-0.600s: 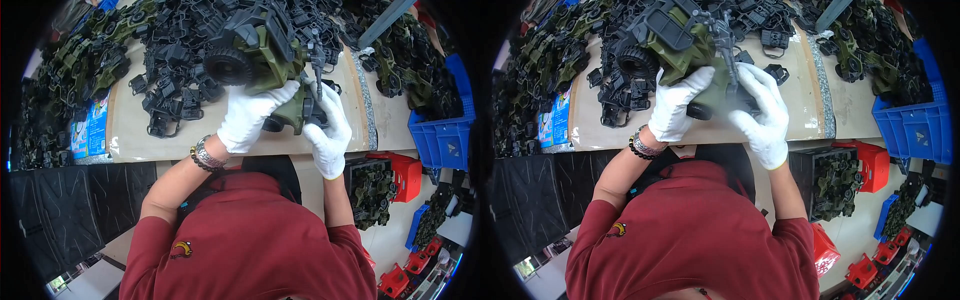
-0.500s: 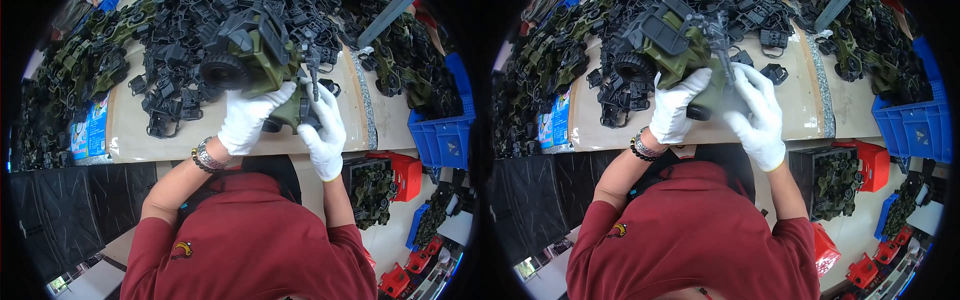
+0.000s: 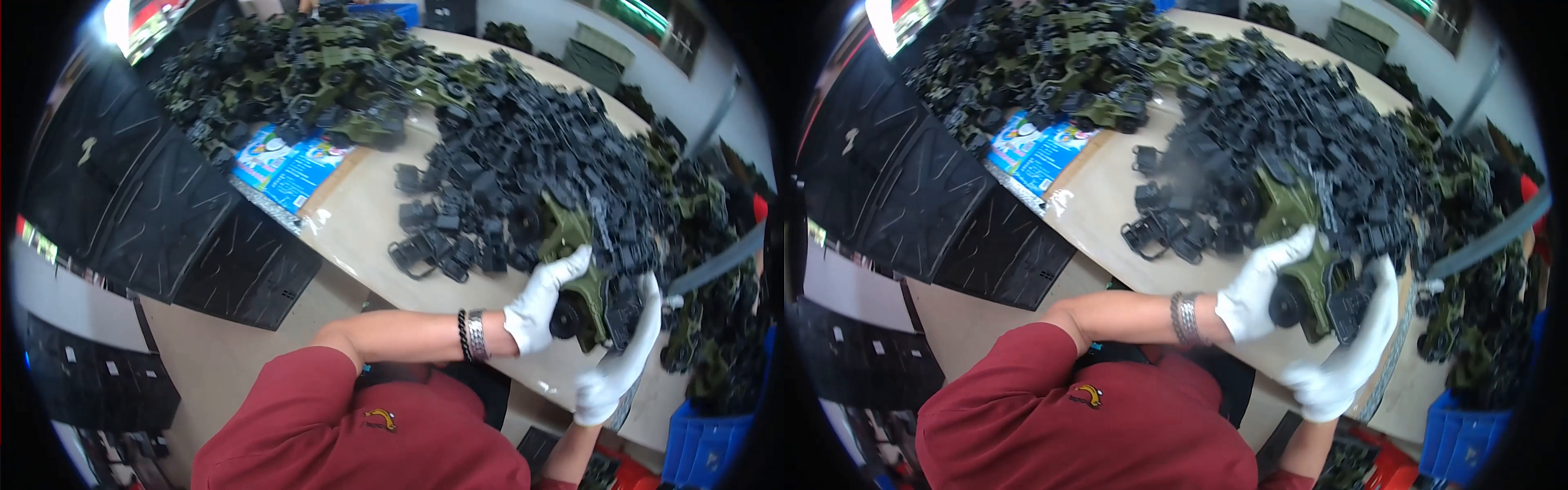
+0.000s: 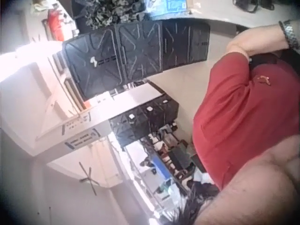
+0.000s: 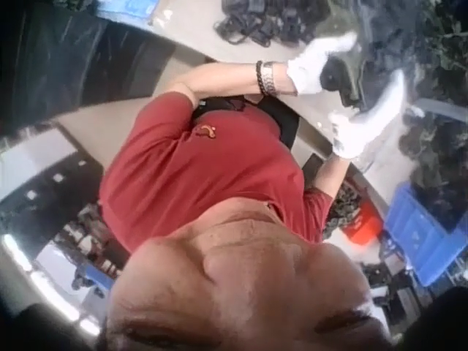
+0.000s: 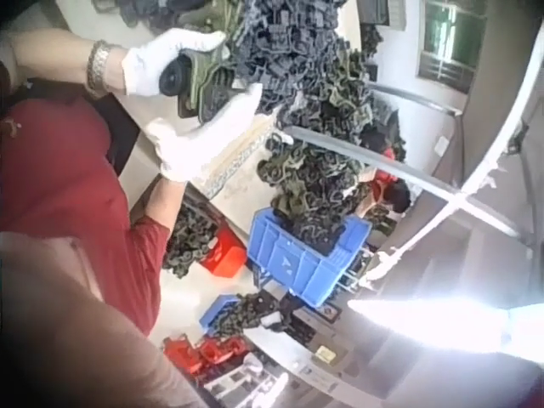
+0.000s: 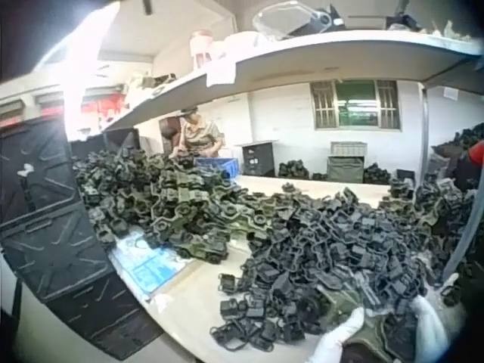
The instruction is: The person assembles green plastic toy tanks by hand, attaching black plastic components to them at a factory table.
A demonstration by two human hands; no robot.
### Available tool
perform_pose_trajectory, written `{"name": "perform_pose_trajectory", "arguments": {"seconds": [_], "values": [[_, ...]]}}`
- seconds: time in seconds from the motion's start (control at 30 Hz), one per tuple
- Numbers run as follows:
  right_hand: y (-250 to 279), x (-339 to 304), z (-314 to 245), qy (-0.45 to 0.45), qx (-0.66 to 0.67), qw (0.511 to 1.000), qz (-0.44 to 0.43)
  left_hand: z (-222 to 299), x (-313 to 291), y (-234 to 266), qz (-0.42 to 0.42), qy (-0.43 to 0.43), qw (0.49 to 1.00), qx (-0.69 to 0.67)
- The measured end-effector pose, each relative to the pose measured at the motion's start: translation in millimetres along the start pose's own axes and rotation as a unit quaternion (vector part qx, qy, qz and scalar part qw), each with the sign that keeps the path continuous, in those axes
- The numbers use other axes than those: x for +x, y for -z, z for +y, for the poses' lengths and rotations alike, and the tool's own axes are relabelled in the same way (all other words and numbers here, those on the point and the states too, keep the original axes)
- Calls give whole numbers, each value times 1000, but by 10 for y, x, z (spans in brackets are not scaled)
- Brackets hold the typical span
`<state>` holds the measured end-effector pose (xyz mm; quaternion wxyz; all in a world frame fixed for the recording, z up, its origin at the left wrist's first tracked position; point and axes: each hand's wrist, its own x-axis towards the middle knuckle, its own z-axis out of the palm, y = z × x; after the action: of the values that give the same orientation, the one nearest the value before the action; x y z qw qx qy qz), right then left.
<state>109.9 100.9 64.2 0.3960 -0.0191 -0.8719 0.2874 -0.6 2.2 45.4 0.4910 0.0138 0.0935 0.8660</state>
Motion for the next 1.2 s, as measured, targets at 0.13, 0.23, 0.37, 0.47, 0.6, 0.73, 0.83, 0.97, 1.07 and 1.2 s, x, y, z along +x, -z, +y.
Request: {"name": "perform_pose_trajectory", "arguments": {"seconds": [0.13,0.23,0.37,0.47,0.6,0.73,0.83,0.97,1.07,1.2], "values": [[-111,0,85,167,-87,980,56,-157,-182,2,73,87,990,-89],[-171,-29,158,165,-62,981,82,-208,-249,-1,87,62,992,-74],[-126,86,203,161,-60,982,77,-249,-163,27,64,60,992,-94],[-186,145,148,119,-35,989,74,-101,-193,30,67,60,993,-71],[-391,206,-39,117,155,980,39,383,-482,117,109,51,993,23],[-246,-4,230,36,27,998,53,1481,-687,347,227,-8,962,150],[-66,-192,390,-40,-7,999,26,2821,-891,-92,249,-138,871,400],[-251,-236,509,-91,39,995,18,4722,-1035,-822,13,-585,759,284],[-386,-232,537,-125,-4,992,-22,4838,-910,-863,267,-609,658,353],[-493,-267,634,-49,-177,980,-77,4419,-127,-51,194,-439,298,825]]}}
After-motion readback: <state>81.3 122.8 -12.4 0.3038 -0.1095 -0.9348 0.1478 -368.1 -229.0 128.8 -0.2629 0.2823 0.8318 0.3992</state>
